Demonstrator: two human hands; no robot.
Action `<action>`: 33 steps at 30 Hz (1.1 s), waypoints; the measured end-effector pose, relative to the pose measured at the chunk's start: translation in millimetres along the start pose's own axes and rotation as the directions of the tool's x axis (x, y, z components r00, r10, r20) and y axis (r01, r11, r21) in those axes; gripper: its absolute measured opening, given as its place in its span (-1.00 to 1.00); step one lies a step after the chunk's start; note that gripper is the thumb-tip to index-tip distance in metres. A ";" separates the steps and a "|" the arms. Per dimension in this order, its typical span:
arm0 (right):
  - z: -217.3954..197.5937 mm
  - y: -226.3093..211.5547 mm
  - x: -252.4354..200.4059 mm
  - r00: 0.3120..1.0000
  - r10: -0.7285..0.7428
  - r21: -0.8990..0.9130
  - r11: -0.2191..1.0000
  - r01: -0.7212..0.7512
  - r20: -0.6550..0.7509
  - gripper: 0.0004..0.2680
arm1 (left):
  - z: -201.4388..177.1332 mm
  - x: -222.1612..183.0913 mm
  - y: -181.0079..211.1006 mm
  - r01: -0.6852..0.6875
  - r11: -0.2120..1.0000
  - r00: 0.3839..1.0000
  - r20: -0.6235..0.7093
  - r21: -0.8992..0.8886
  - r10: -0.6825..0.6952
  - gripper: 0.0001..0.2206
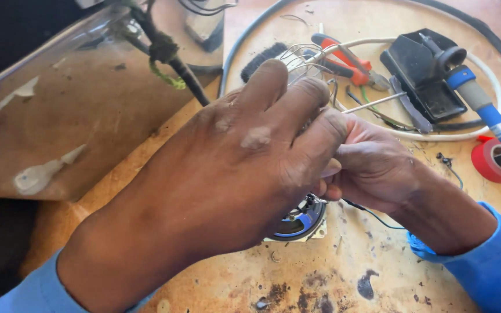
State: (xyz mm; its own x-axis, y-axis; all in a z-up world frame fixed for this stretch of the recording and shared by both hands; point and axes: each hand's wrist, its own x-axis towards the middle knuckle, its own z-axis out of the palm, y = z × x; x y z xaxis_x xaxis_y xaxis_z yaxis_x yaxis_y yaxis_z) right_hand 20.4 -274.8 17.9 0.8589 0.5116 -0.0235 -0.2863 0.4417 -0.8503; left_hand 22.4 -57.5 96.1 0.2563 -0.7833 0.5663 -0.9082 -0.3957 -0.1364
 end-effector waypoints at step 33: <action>13.6 -49.6 -5.4 0.985 -0.174 -0.998 -0.054 -0.020 -0.011 -0.88 | 53.6 -74.6 4.8 0.411 0.061 0.559 0.198 -0.910 -0.805 -0.51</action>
